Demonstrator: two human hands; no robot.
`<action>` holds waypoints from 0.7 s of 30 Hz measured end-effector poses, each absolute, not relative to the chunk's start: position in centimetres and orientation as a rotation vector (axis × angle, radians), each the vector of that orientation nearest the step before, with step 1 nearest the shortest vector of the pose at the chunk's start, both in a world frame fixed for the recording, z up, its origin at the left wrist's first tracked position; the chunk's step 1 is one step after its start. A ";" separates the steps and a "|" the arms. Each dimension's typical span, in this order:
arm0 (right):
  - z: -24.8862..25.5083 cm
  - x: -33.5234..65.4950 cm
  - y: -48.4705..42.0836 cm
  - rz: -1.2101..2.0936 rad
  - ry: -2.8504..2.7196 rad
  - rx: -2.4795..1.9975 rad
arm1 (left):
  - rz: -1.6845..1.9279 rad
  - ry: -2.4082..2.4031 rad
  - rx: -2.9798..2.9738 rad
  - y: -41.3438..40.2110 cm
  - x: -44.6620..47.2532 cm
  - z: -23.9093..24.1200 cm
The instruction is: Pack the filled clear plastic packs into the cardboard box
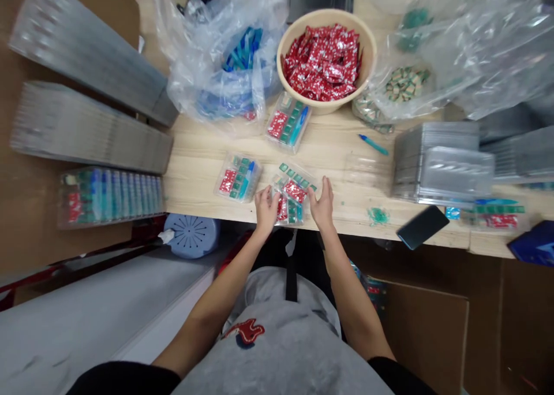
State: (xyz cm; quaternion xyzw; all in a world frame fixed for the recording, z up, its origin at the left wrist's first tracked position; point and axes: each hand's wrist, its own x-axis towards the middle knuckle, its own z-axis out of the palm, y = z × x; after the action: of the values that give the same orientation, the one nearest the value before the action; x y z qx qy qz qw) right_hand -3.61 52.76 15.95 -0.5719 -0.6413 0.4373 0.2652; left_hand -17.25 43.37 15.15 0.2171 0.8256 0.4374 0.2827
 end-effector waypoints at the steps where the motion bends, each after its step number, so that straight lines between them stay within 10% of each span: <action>1: 15.6 -3.9 53.6 1.242 -1.720 -1.527 | 1.162 2.225 0.588 43.8 -17.1 15.2; 21: 17.9 -1.4 45.2 1.317 -1.944 -1.591 | 1.080 2.186 0.403 40.6 -15.3 18.5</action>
State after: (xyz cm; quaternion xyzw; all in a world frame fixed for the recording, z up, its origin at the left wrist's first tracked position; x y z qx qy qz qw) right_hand -1.37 45.17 17.91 -0.5545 -0.6775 0.4588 0.1518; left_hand -15.29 40.56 18.52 0.1542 0.8353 0.4128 0.3288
